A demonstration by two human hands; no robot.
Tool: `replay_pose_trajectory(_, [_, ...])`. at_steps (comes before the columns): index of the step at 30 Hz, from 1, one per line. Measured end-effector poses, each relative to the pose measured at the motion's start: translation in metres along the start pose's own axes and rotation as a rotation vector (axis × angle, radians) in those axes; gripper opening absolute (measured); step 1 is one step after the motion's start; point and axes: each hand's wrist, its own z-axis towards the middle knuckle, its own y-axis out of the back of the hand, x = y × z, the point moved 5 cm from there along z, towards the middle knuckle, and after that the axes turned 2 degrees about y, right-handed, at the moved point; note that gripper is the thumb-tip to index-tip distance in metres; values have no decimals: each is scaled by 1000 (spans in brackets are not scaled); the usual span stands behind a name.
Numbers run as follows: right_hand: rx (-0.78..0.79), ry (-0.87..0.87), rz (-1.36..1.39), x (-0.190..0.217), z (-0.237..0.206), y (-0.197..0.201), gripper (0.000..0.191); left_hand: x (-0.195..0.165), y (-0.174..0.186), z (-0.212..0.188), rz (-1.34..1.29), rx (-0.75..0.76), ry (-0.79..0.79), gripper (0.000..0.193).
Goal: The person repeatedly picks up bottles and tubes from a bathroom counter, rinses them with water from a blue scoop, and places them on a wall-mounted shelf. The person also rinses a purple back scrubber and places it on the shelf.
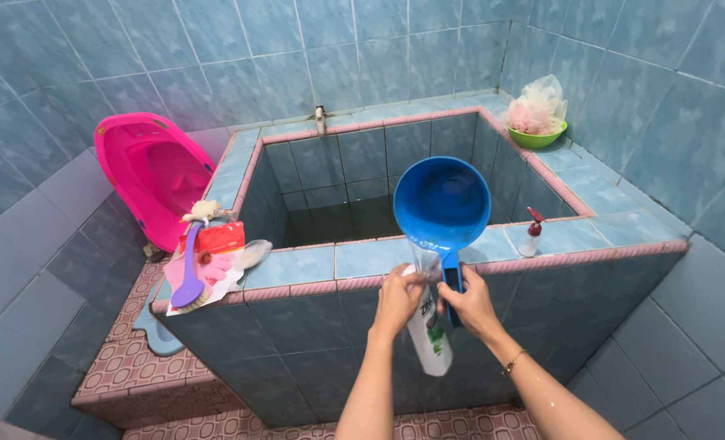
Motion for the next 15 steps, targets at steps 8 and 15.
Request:
replay_pose_trajectory(8, [-31, 68, 133, 3, 21, -12, 22, 0, -14, -3, -24, 209, 284, 21])
replay_pose_trajectory(15, [-21, 87, 141, 10, 24, -24, 25, 18, -34, -1, -164, 58, 82, 19])
